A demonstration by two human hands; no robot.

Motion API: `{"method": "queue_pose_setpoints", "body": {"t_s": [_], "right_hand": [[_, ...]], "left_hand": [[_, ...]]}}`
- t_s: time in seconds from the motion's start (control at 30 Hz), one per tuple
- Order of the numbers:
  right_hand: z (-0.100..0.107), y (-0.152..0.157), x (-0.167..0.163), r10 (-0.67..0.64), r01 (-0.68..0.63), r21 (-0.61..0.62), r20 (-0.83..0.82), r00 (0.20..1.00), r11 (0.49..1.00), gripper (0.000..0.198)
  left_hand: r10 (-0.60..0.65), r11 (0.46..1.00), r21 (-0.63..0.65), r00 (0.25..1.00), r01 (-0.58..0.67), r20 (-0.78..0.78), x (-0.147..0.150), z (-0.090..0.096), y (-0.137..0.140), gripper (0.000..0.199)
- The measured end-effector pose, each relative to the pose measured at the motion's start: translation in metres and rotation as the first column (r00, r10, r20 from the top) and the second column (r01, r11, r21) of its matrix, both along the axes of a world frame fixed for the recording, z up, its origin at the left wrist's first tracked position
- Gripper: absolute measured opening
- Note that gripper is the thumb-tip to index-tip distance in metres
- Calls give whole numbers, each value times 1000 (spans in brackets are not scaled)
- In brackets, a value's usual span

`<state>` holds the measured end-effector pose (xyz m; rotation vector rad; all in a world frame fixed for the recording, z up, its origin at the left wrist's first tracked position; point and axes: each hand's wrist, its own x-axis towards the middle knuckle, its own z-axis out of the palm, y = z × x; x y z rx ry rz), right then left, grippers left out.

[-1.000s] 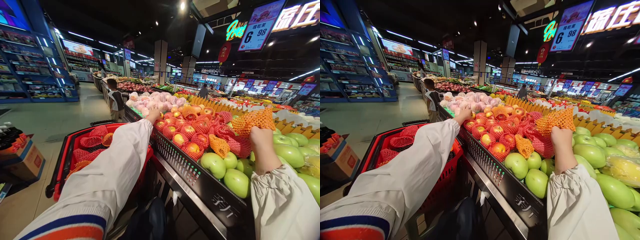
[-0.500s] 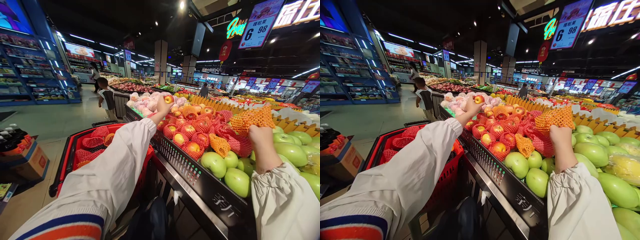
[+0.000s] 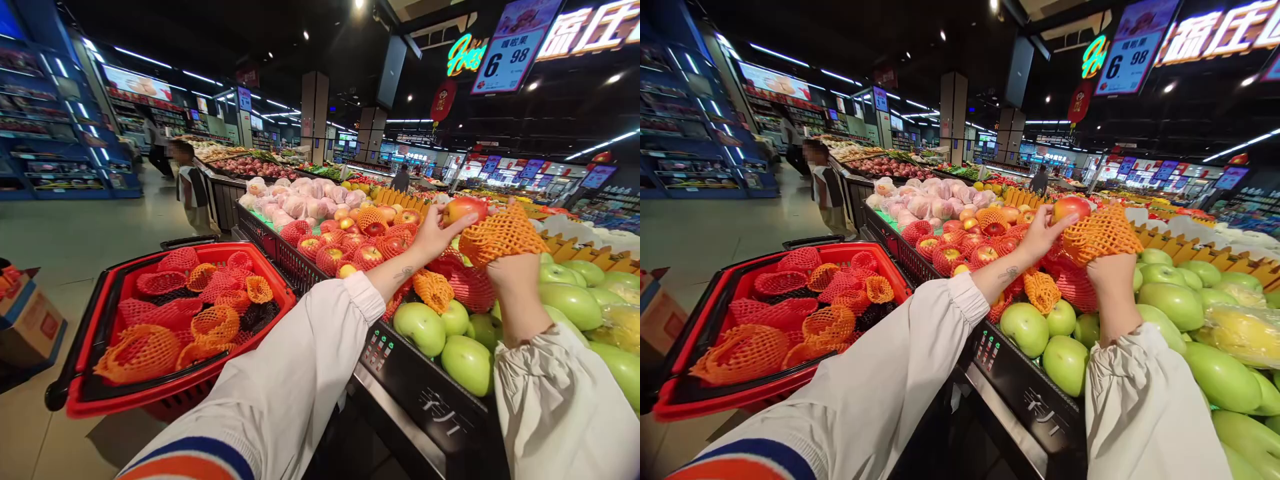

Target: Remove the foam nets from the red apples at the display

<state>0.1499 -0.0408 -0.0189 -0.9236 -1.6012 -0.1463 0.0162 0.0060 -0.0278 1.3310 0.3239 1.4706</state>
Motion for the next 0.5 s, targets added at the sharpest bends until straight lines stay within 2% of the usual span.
{"method": "queue_pose_setpoints", "body": {"t_s": [0.1,0.17,0.3,0.5], "right_hand": [[2,-11,-8,-44,45,-107,16,999,993,52],[3,-15,-11,-71,81,-158,72,995,984,60],[2,-15,-12,-83,102,-196,104,991,975,46],[-5,-13,-9,-182,200,-122,143,973,972,37]], "left_hand": [[-164,986,24,979,168,-121,-11,1,6,49],[-217,975,13,961,223,-173,-19,3,9,47],[-237,970,-1,951,242,-198,-24,4,11,40],[-221,975,-75,958,210,-182,-25,-5,11,39]]}}
